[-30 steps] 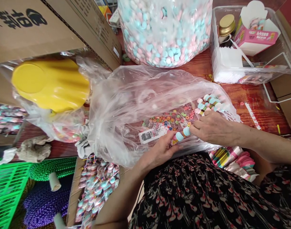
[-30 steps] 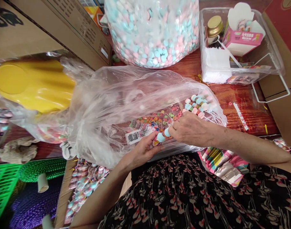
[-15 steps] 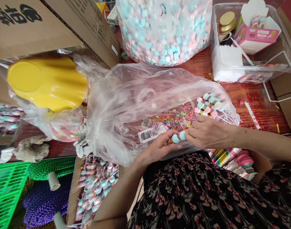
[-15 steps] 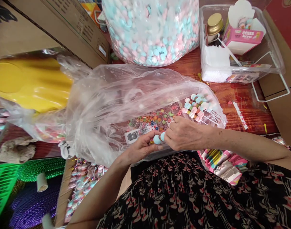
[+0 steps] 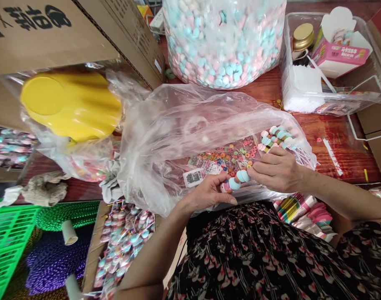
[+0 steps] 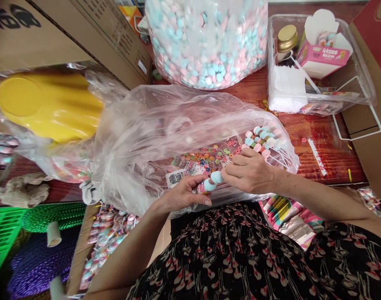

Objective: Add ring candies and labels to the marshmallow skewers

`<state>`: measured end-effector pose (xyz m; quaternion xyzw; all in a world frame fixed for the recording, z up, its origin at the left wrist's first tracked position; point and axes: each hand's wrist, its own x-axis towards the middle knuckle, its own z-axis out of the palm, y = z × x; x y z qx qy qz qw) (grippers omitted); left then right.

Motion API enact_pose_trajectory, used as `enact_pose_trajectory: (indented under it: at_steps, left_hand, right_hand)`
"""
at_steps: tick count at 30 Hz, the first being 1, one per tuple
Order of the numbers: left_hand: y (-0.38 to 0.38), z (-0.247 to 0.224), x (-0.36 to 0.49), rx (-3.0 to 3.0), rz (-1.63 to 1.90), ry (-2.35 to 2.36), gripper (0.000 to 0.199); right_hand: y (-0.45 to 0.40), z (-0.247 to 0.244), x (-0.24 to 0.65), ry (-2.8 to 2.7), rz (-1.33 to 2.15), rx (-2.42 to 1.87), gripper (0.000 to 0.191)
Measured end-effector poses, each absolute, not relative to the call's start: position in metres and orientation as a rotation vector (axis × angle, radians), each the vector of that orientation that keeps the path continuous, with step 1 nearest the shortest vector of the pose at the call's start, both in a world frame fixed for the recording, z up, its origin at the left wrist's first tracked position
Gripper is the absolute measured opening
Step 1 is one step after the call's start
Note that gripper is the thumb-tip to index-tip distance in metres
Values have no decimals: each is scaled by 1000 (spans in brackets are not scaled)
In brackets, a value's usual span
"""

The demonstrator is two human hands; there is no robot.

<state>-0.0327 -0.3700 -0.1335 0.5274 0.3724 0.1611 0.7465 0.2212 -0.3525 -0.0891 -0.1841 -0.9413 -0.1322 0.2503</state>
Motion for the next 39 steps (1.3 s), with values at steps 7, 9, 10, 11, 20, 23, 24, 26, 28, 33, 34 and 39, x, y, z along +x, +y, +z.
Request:
enact_pose_trajectory:
  at_steps: [7, 9, 10, 11, 20, 23, 24, 26, 28, 33, 34, 39]
  left_hand:
    - [-372, -129, -35, 1003, 176, 784, 50]
    - [-372, -130, -35, 1002, 146, 771, 49]
    - [-373, -130, -34, 1018, 143, 769, 49]
    - [-373, -131, -33, 1045, 147, 773, 48]
    - [-369, -139, -38, 1678, 306, 983, 39]
    - [-369, -138, -42, 1793, 305, 1056, 36]
    - [-370, -138, -41, 1824, 304, 1070, 35]
    - [-371, -136, -38, 1874, 285, 1081, 30]
    - [-371, -136, -33, 1872, 274, 1081, 27]
    - [-368, -141, -30, 1727, 292, 1018, 33]
    - [-368, -142, -31, 1697, 296, 1009, 34]
    - [-367, -144, -40, 1591, 377, 1153, 40]
  right_hand:
    - [-351, -104, 227, -2542, -387, -484, 8]
    - [-350, -104, 225, -2572, -375, -435, 9]
    - [-350, -103, 223, -2598, -370, -432, 10]
    - [-350, -103, 220, -2633, -364, -442, 12]
    - [-353, -98, 203, -3048, -23, -754, 17]
    - [-353, -92, 202, -3107, 60, -844, 16]
    - [-353, -90, 201, -3118, 99, -873, 16]
    - [-352, -87, 198, -3141, 185, -950, 16]
    - [-350, -86, 192, -3165, 270, -1048, 15]
    - [-347, -90, 180, -3143, 350, -964, 14]
    - [-347, -91, 180, -3120, 330, -902, 15]
    - [-349, -95, 189, -2910, 64, -751, 16]
